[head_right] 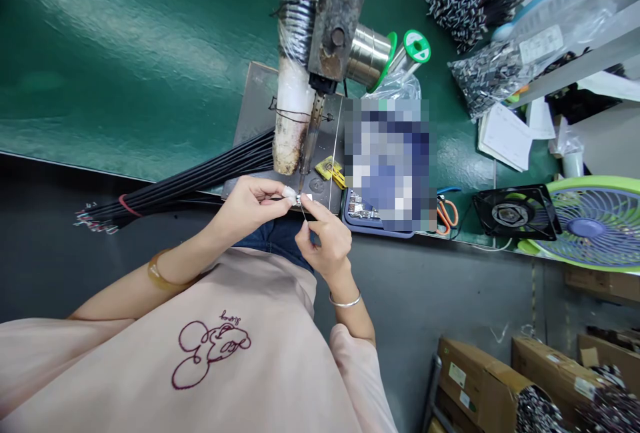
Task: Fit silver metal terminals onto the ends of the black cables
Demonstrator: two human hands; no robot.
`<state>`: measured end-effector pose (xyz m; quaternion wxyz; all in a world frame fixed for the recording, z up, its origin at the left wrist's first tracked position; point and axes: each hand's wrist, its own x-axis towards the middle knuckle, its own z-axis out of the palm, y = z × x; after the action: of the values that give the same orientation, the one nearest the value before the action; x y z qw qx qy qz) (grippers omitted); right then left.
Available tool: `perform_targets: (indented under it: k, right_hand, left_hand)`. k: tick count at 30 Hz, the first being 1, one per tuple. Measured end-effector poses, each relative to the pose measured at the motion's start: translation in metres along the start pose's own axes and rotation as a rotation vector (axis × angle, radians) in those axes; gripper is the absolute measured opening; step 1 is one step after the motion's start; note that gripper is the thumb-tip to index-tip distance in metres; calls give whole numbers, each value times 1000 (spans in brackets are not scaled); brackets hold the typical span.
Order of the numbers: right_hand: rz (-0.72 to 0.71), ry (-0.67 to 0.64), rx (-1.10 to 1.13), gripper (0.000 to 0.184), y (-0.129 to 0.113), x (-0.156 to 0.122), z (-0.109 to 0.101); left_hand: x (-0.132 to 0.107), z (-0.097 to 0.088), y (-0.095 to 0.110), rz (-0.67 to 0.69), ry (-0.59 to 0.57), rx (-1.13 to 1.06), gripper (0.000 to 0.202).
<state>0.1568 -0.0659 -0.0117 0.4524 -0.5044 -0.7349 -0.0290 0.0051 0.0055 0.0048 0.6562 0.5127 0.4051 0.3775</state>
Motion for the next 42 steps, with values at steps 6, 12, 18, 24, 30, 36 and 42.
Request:
perform_targets:
  k: [6, 12, 18, 24, 30, 36, 42]
  right_hand:
    - [-71, -30, -33, 18, 3, -1, 0]
    - [189, -11, 104, 11, -1, 1, 2]
    - [218, -39, 168, 14, -3, 11, 1]
    - [196, -38, 129, 15, -7, 16, -1]
    - [194, -34, 73, 13, -6, 16, -2]
    - [175, -15, 16, 15, -7, 22, -1]
    - [143, -27, 12, 16, -9, 16, -3]
  left_hand:
    - [2, -1, 1, 22, -10, 24, 11]
    - [5, 1, 1, 14, -6, 0, 9]
    - [7, 3, 3, 48, 72, 35, 9]
    - [5, 2, 6, 45, 86, 55, 10]
    - [3, 2, 3, 50, 26, 134, 10]
    - [0, 2, 7, 83, 55, 178, 11]
    - [-1, -1, 2, 71, -39, 183, 12]
